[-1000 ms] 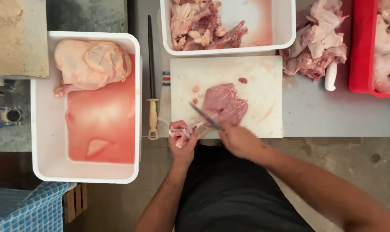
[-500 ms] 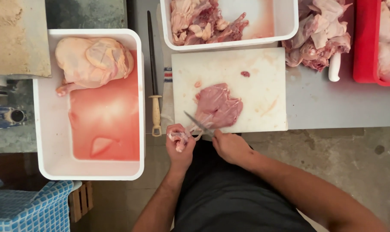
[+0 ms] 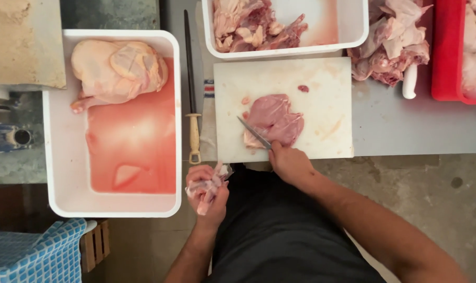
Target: Deboning and cleaning chicken parts on a cutting board and sorting them into containers.
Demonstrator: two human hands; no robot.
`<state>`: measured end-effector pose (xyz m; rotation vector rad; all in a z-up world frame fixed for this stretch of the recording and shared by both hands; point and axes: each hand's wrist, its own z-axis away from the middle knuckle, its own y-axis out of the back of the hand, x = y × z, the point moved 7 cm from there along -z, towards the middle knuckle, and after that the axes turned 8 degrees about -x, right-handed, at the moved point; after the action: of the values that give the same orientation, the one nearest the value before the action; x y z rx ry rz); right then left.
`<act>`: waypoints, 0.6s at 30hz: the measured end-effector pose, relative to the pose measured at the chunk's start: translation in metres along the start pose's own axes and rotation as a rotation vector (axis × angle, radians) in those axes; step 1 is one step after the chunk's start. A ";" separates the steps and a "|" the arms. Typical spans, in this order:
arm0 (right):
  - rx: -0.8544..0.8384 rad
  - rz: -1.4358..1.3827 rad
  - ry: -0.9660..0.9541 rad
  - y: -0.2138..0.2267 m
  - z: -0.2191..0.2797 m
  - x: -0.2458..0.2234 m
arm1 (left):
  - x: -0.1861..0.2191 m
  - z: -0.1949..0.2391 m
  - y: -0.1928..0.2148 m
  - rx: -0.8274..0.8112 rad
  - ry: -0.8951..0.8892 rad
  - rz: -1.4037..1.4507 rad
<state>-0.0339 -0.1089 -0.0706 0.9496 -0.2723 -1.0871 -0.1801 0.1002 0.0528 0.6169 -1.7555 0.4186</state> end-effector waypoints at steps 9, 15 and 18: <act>0.093 -0.186 0.028 0.101 0.070 -0.024 | 0.042 -0.039 -0.019 -0.015 0.084 0.049; 0.174 -0.367 -0.111 0.087 0.110 0.039 | 0.083 -0.147 -0.078 0.055 -0.220 0.033; 0.109 -0.595 -0.212 0.075 0.127 0.053 | 0.090 -0.219 -0.127 0.108 -0.468 -0.265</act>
<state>-0.0395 -0.2100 0.0491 1.0436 -0.2276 -1.7388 0.0486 0.1080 0.1929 1.0775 -2.0608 0.1922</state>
